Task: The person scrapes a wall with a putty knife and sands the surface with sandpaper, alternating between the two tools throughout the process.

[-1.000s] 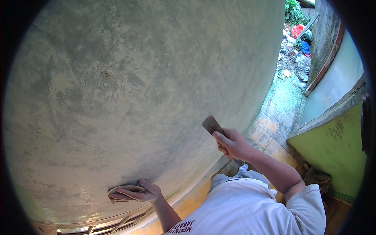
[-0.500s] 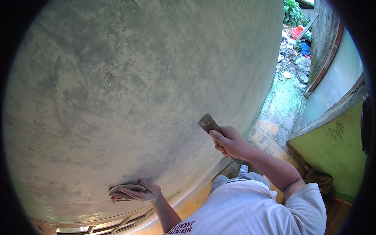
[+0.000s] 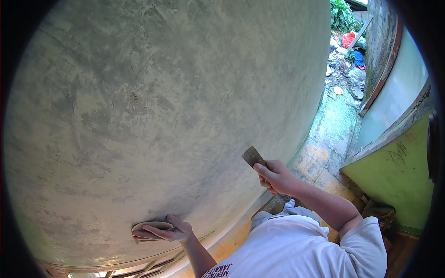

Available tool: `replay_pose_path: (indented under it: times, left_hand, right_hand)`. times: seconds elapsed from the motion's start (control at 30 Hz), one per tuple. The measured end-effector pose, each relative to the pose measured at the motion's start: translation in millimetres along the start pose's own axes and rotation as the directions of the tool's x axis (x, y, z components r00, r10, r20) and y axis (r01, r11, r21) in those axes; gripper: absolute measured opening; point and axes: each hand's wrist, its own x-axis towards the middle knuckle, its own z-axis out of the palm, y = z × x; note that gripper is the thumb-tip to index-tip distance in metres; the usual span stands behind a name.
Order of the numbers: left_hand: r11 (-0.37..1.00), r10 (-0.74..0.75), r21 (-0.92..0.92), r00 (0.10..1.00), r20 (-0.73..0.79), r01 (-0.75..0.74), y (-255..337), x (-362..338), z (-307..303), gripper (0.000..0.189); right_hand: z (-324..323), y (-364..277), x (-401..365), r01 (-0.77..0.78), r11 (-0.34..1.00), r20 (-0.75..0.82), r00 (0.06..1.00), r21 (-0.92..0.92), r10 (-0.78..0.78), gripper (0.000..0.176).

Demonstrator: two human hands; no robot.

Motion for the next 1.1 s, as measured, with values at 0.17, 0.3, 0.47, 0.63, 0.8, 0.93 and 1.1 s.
replay_pose_path:
  times: [0.17, 0.3, 0.47, 0.63, 0.8, 0.93, 1.1]
  left_hand:
    - [1.0, -0.002, 0.009, 1.0, 0.003, 0.002, 2, 1, -1, 0.065]
    - [1.0, -0.003, 0.011, 1.0, 0.002, 0.003, 0, -1, -1, 0.066]
    - [1.0, 0.015, 0.006, 0.999, 0.031, -0.015, -1, -1, -2, 0.065]
    - [1.0, -0.006, 0.002, 0.999, 0.043, 0.006, 2, 0, -3, 0.067]
    - [1.0, -0.02, 0.0, 0.999, 0.035, 0.02, 2, -1, -2, 0.067]
    - [1.0, -0.017, 0.024, 1.0, 0.005, 0.017, 2, -1, -1, 0.066]
    - [1.0, -0.009, 0.022, 1.0, 0.004, 0.009, 3, 0, -1, 0.066]
  right_hand:
    - [-2, 17, 4, -0.025, 1.0, 0.003, 1.0, -0.01, 0.025, 0.041]
    - [4, -17, 14, 0.126, 0.991, 0.015, 0.992, -0.038, -0.125, 0.041]
    - [4, 15, 2, 0.0, 0.999, 0.046, 0.999, -0.043, 0.002, 0.04]
    - [21, -16, 4, 0.004, 0.997, 0.077, 0.997, -0.077, 0.002, 0.039]
    - [36, -40, 0, 0.064, 0.997, 0.119, 0.99, 0.048, -0.069, 0.038]
    - [34, -22, -9, 0.033, 0.998, 0.128, 0.991, 0.058, -0.04, 0.038]
    - [36, -45, -1, 0.106, 0.992, 0.088, 0.99, 0.074, -0.112, 0.037]
